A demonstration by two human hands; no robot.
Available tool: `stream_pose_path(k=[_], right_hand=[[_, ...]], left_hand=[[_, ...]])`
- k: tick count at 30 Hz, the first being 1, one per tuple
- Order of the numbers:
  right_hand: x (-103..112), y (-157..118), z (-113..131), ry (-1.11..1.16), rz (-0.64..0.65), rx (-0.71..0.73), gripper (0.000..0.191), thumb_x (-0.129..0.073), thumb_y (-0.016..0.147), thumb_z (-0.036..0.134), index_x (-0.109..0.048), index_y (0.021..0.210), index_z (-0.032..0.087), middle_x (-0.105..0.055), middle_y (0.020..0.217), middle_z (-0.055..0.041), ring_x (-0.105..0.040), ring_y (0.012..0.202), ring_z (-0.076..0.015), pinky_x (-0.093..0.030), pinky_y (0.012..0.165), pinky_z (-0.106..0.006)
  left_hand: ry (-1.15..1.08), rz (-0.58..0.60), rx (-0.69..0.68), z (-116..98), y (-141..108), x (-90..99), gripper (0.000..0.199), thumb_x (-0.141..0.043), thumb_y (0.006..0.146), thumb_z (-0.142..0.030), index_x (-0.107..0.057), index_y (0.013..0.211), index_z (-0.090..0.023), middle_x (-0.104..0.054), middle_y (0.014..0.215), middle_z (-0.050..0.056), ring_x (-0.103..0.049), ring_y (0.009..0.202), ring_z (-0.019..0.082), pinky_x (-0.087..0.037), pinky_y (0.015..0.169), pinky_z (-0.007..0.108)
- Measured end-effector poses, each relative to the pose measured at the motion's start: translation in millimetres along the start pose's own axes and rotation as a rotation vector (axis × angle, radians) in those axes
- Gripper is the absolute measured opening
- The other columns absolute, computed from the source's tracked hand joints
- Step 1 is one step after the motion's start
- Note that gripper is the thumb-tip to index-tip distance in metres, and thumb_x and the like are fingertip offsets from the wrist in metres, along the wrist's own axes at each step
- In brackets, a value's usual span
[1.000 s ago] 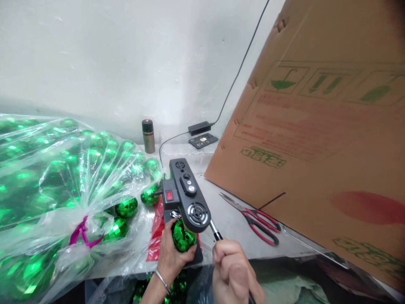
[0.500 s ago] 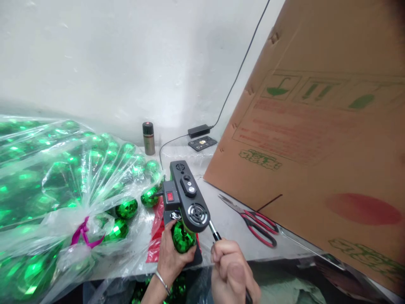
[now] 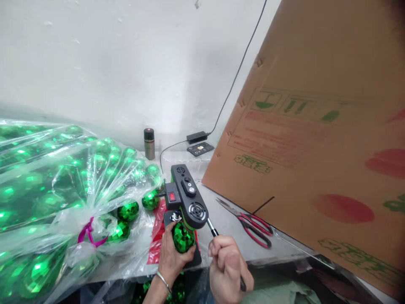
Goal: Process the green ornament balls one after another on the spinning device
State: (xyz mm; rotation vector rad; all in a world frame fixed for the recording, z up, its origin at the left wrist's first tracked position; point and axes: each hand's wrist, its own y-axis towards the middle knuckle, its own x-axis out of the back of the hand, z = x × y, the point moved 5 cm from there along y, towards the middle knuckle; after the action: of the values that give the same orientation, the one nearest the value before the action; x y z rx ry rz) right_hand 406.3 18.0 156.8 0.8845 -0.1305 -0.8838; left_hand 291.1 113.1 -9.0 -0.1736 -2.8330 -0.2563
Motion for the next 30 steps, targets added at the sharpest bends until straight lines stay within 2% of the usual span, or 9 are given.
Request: stream_pose_path(k=[6,11,15,18,21,23,26,28,30], right_hand=[[2,-3,-7,0.026,0.002,0.027,0.056,-0.047,0.125,0.029,-0.048,0.069,0.025,-0.047,0.064,0.0048,-0.054,0.06,-0.0126,-0.044,0.054,-0.025],[2,-18,-13,0.034,0.023,0.029,0.056,-0.048,0.125,0.031,-0.053,0.07,0.024,-0.059,0.07,0.002,-0.059,0.061,-0.0141,-0.047,0.055,-0.027],[4,-21,-14,0.048,0.011,0.03,0.055,-0.05,0.124,0.033,-0.055,0.07,0.025,-0.059,0.069,0.0018,-0.056,0.059,-0.0149,-0.044,0.053,-0.028],[3,-7,-6,0.037,0.023,0.004,0.055,-0.055,0.123,0.033,-0.054,0.068,0.024,-0.059,0.068,0.0015,-0.056,0.058,-0.0143,-0.04,0.052,-0.028],[-2,19,8,0.001,0.023,-0.07,0.054,-0.058,0.123,0.031,-0.054,0.07,0.024,-0.058,0.067,0.0021,-0.058,0.062,-0.0143,-0.038,0.055,-0.028],[-7,35,17,-0.039,0.019,-0.124,0.059,-0.063,0.122,0.041,-0.051,0.066,0.024,-0.053,0.063,0.0027,-0.059,0.062,-0.015,-0.037,0.055,-0.029],[-12,46,27,-0.077,0.007,-0.139,0.065,-0.066,0.12,0.052,-0.05,0.063,0.024,-0.053,0.061,0.0023,-0.057,0.06,-0.015,-0.033,0.052,-0.029],[-12,43,30,-0.08,0.017,-0.12,0.065,-0.065,0.121,0.05,-0.051,0.063,0.024,-0.054,0.061,0.0021,-0.056,0.058,-0.0138,-0.03,0.05,-0.029],[-10,37,29,-0.076,0.053,-0.086,0.063,-0.062,0.122,0.043,-0.052,0.064,0.023,-0.057,0.063,0.0016,-0.056,0.057,-0.013,-0.032,0.049,-0.028]], left_hand=[[-0.003,-0.003,-0.002,-2,3,-2.2,0.076,-0.086,0.068,-0.044,-0.067,0.137,-0.018,-0.084,0.13,0.021,-0.085,0.125,0.046,-0.069,0.113,0.066],[-0.03,-0.023,0.0,-3,5,-2.9,0.076,-0.089,0.066,-0.042,-0.068,0.136,-0.02,-0.085,0.128,0.018,-0.085,0.124,0.045,-0.069,0.114,0.067],[-0.046,-0.028,0.009,-3,5,-3.0,0.077,-0.09,0.065,-0.043,-0.069,0.135,-0.02,-0.085,0.128,0.018,-0.085,0.124,0.045,-0.068,0.114,0.067],[-0.048,-0.019,0.004,-3,5,-5.5,0.076,-0.088,0.067,-0.045,-0.069,0.136,-0.02,-0.085,0.13,0.02,-0.084,0.126,0.046,-0.067,0.116,0.068],[-0.049,-0.006,-0.012,-1,6,-6.1,0.076,-0.087,0.068,-0.044,-0.069,0.139,-0.02,-0.085,0.134,0.019,-0.084,0.129,0.046,-0.066,0.118,0.068],[-0.051,-0.004,-0.03,2,5,-0.4,0.077,-0.089,0.07,-0.042,-0.069,0.14,-0.02,-0.085,0.138,0.019,-0.083,0.131,0.045,-0.067,0.119,0.067],[-0.013,0.012,-0.12,10,-12,18.1,0.076,-0.094,0.076,-0.042,-0.071,0.145,-0.02,-0.084,0.144,0.019,-0.083,0.136,0.044,-0.069,0.119,0.066],[0.056,0.024,-0.245,15,-38,31.2,0.079,-0.1,0.078,-0.041,-0.073,0.149,-0.021,-0.083,0.148,0.021,-0.082,0.139,0.045,-0.071,0.117,0.064],[0.151,0.005,-0.375,20,-75,39.7,0.079,-0.107,0.076,-0.033,-0.076,0.149,-0.025,-0.084,0.149,0.022,-0.082,0.139,0.047,-0.073,0.113,0.062]])
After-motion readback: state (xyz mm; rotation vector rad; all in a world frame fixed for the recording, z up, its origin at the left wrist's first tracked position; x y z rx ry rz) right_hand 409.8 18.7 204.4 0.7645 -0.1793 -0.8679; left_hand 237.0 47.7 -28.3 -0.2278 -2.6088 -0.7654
